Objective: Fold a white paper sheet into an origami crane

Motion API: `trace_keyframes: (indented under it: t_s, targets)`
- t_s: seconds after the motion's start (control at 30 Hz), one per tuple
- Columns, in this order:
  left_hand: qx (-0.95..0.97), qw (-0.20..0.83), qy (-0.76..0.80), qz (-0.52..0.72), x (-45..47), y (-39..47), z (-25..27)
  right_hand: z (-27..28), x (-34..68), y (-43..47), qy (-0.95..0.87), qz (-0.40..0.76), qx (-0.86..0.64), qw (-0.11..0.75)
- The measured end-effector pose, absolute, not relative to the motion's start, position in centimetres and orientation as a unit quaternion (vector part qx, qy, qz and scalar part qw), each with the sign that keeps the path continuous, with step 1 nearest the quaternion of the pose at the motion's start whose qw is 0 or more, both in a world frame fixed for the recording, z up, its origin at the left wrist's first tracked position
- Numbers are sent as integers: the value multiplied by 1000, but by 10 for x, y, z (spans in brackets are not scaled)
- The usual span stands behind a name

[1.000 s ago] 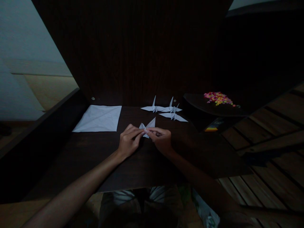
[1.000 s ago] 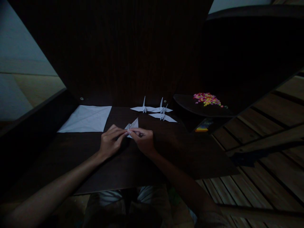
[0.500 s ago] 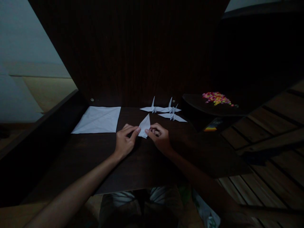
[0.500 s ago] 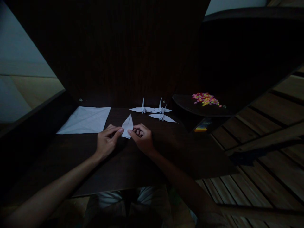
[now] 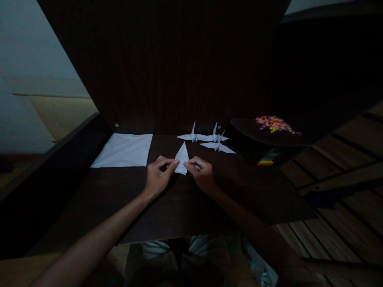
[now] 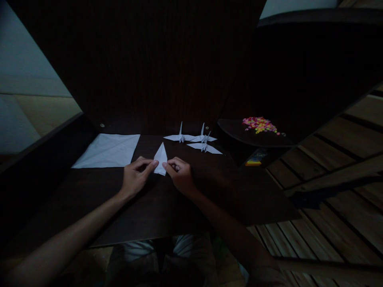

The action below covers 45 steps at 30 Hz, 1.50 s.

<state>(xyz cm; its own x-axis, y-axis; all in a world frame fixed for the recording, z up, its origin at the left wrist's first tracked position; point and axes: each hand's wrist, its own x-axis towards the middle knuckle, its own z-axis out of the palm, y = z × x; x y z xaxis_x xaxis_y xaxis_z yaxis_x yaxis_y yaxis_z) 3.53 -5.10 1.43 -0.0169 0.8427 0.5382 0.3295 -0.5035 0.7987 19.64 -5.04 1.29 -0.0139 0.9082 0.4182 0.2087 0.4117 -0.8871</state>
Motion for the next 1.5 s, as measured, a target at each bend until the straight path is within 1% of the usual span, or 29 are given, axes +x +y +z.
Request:
trace_keyframes:
  t_s: [0.73,1.1,1.5]
  targets:
    - [703,224,402,543,35,-54,20,14,196,-51,-632,326,-443,546]
    - [701,219,403,546,35,-55,21,16,196,-51,-618,363,-439,542]
    - [661,264,434,552,33,-52,18,14,198,-50,-628,359,-425,544]
